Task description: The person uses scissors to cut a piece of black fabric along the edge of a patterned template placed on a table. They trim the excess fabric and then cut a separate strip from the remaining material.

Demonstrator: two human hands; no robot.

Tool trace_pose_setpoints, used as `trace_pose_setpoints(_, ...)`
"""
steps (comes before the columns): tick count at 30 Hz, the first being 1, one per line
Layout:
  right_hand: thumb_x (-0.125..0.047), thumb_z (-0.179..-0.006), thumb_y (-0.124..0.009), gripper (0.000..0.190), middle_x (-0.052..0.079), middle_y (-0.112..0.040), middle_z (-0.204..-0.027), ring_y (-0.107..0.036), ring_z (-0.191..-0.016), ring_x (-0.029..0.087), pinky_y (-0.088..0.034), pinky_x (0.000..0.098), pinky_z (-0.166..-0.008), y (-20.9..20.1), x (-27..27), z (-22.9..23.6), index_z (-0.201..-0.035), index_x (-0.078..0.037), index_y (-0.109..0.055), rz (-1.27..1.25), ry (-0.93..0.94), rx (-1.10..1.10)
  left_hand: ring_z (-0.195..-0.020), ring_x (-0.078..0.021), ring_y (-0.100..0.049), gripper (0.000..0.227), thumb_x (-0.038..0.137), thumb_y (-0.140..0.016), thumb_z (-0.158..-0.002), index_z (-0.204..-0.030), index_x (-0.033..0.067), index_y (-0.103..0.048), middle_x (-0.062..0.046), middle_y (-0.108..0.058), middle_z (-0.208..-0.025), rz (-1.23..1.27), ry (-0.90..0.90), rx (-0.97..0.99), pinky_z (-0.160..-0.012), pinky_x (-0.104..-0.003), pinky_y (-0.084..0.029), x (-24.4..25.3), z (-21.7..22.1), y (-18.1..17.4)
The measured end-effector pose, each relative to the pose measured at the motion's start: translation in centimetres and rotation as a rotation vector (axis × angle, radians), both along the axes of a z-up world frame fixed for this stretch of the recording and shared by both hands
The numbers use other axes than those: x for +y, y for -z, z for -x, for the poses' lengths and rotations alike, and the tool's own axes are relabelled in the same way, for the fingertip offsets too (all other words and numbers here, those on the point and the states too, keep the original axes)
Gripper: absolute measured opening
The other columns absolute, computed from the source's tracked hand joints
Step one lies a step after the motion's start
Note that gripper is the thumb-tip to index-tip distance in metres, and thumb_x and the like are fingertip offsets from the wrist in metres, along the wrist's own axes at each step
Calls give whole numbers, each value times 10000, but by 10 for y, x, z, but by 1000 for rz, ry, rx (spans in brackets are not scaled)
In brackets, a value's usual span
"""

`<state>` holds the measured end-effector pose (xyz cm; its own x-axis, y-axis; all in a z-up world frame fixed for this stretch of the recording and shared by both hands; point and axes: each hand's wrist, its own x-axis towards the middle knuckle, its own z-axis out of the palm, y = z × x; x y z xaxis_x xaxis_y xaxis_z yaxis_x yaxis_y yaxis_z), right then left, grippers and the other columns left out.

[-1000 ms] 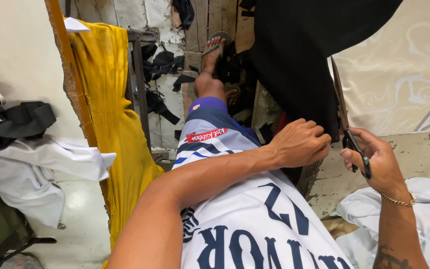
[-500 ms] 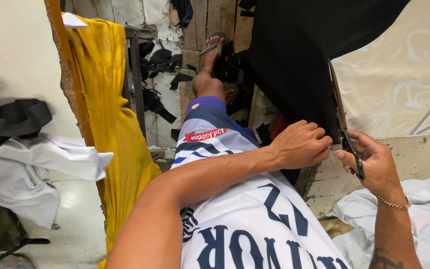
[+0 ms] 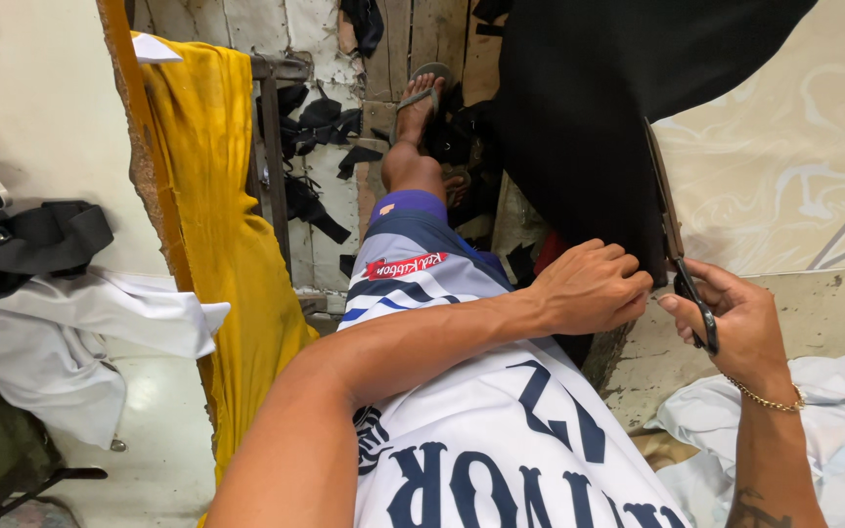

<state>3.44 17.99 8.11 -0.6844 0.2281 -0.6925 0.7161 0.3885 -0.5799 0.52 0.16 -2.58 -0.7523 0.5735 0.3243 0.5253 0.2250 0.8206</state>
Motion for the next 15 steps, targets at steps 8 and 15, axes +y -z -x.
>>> trace_pose_setpoints(8,-92,-816,-818,677,112,-532,-623,-450,-532,157,-413,294,-486,-7,-13,9,-1433,82,-599,-127,-28,-62,-713,-309,-533,153,179,-610,-871,-753,82,-616,-103,-550,-804,-48,-9,-32,-613,-448,-399,-19,18,-14)
trace_pose_setpoints(15,-91,-827,-802,605,84,-671,-859,-418,-535,165,-395,300,-483,-7,-24,0,-1398,46,-654,-42,96,-75,-600,-40,-324,287,109,-603,-811,-585,189,-445,96,-341,-590,-311,-377,-830,-542,-292,-281,-55,71,-15)
